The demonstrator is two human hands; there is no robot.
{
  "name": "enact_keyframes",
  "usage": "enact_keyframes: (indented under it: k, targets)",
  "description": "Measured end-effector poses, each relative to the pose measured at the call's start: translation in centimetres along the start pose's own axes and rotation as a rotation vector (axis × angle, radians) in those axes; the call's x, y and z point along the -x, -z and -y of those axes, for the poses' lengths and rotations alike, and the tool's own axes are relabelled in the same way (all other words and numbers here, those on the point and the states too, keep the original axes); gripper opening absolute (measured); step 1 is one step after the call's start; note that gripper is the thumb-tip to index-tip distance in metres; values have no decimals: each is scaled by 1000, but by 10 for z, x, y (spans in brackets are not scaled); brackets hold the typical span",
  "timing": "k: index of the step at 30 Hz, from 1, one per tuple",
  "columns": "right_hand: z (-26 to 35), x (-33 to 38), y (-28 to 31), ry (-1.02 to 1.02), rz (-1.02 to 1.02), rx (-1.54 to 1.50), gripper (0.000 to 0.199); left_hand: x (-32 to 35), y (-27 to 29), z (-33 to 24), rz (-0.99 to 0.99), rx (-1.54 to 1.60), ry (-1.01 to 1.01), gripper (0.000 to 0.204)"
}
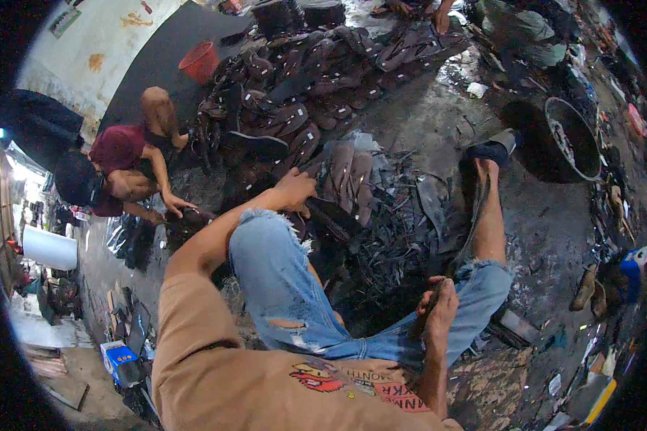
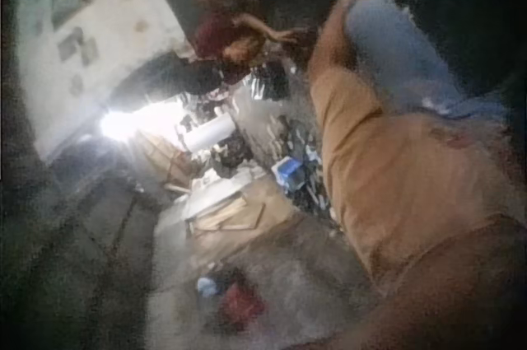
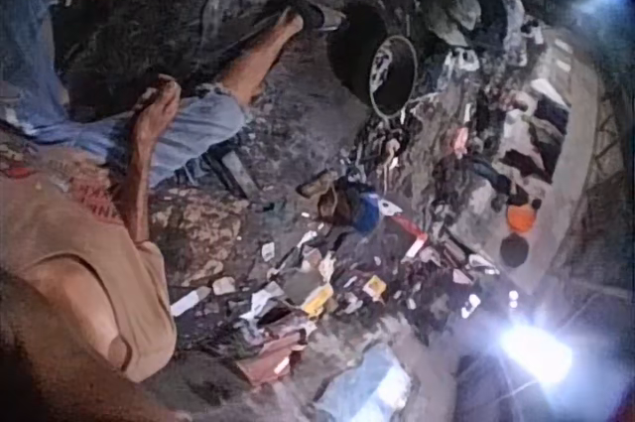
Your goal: The person sits on the floor and uses a knife to trim excess material from the edges of brown sandals. They handle each sandal individually, scraping and cutting along the perimeter, then place the trimmed sandals aside.
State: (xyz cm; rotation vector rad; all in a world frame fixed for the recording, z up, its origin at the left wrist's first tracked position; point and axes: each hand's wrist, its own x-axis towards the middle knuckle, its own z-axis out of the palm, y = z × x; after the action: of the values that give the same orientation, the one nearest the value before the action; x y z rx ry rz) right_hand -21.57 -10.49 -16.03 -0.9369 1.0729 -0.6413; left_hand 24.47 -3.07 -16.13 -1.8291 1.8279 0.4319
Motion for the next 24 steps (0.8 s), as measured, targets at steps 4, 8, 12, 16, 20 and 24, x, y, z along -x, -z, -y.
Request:
enact_keyframes:
  k: [4, 8, 12, 16, 20, 24]
  targets:
    - [22, 9, -5, 29, -82, -9, 26, 55, 84, 3, -455, 631, 203, 58]
    - [55, 6, -20, 357, 23, -10, 19, 117, 197, -61, -844, 1073, 326, 58]
    - [121, 28, -80, 379, 273, -197, 28, 125, 191, -151, -1060, 1848, 149, 57]
    - [101, 42, -105, 563, 206, -33, 32, 121, 167, -218, -902, 2544, 347, 70]
    - [91, 63, -109, 456, 197, -25, 29, 113, 118, -267, -1281, 2256, 326, 76]
    - [109, 73, -86, 302, 398, 23, 31, 120, 131, -263, -1066, 2245, 416, 62]
